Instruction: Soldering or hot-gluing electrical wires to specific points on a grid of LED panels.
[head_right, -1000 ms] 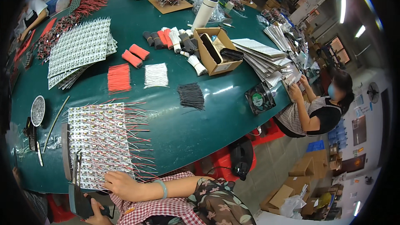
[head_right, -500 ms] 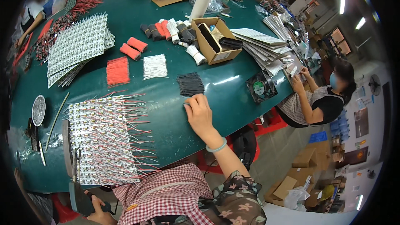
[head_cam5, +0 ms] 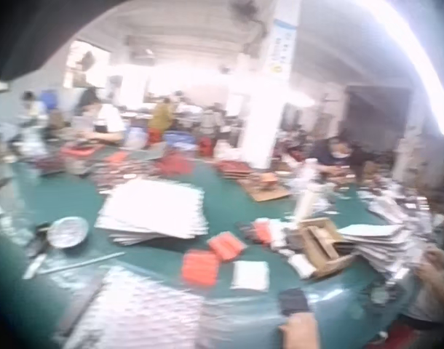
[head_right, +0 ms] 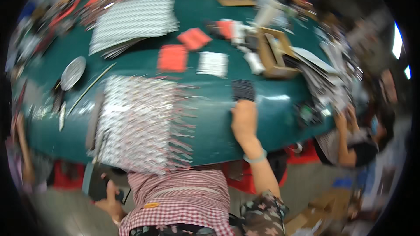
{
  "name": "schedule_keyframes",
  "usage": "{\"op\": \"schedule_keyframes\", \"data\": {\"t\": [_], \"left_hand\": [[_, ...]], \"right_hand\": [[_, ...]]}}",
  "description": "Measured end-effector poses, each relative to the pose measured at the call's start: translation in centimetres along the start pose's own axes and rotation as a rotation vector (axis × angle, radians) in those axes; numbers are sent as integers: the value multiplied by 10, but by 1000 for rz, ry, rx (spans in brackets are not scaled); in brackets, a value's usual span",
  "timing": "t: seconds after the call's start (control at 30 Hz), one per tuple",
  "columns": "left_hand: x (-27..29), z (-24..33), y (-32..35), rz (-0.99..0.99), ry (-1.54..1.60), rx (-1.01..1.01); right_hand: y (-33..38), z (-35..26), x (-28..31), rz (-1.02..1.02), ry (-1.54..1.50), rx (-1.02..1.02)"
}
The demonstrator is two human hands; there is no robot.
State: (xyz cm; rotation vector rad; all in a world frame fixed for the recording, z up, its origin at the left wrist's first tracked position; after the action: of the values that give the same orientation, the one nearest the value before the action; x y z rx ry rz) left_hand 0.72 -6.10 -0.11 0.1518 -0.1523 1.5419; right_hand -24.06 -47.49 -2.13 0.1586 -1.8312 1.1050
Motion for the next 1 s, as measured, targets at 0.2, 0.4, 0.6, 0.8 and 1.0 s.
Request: {"op": "schedule_keyframes", "data": {"t": [0.2, 0.4, 0.6, 0.8, 1.0], "left_hand": [[29, -5, -3, -89, 0, -89], [49, -7, 16, 50, 77, 28], [62, -19, 30, 98, 69, 105], [78, -29, 38, 87, 24, 186], [84, -31, 36, 49, -31, 130]], "right_hand": [[-10, -104, 2, -81, -451, -179], [-38, -247, 3, -169, -837, 153], [-22, -326, -23, -434, -1062, 175], [13, -340, -40, -507, -955, 124], [25, -346, -42, -353, -840, 253]]}}
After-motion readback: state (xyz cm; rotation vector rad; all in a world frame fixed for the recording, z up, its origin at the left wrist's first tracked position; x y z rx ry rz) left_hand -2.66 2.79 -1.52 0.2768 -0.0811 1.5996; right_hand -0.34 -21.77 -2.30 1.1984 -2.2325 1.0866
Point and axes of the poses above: each hand's wrist, its own y-axis away from the middle knuckle, its own x-axis out of the back of the hand, z = x × y, the point moved 3 cm from there along -y, towards the middle knuckle, and after that the axes turned 7 degrees about z, right-handed, at the moved point
